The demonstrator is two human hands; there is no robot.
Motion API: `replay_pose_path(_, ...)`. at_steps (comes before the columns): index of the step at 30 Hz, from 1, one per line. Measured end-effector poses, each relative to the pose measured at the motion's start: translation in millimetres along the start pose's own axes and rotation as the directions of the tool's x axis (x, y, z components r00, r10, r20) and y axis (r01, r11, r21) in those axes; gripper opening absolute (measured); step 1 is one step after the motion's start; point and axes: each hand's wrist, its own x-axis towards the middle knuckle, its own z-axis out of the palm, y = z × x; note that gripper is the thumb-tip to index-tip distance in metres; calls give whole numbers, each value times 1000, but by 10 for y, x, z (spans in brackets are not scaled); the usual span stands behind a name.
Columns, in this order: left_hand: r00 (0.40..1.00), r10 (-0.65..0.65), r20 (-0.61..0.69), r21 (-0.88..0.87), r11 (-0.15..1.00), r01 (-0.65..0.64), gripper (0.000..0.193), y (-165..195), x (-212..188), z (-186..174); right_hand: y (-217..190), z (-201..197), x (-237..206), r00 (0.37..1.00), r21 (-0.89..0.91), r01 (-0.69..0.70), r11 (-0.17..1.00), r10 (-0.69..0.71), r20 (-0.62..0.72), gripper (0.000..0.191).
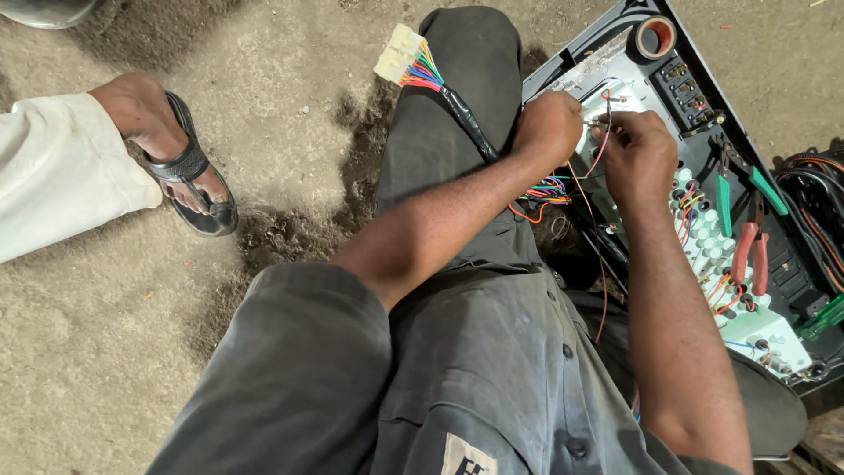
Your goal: The person sits on the floor and repairs an open electronics box by stripping, twisting, and connecting multiple colored wires to terminal blocks. They use pliers and a screwdriver to secure connections and occasionally test with a test light.
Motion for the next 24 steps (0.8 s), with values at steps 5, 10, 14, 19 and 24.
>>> replay_pose_path(5, 989, 148, -6, 252, 957, -142, 19, -123, 187, 96, -38, 10, -21, 1000, 8, -3, 1000, 3, -27, 21)
replay_pose_path(10, 985, 174, -6, 353, 922, -161, 17, -191, 210, 162, -92, -8, -18, 999, -1, -39, 999, 39, -31, 19)
replay_pose_path(14, 995, 82, 48, 354, 931, -94, 19, -147, 167, 135, -119, -24, -11, 998, 6, -57, 998, 57, -23, 19)
replay_pose_path(19, 996, 77, 37, 299, 950, -84, 16, -75, 116, 79, -116, -11, -28, 998, 9, -47, 999, 47, -51, 16)
replay_pose_path(24, 988, 155, 10, 290, 945, -151, 16, -115, 94, 91, -90, 6, -32, 996, 30, -52, 998, 54, -66, 18)
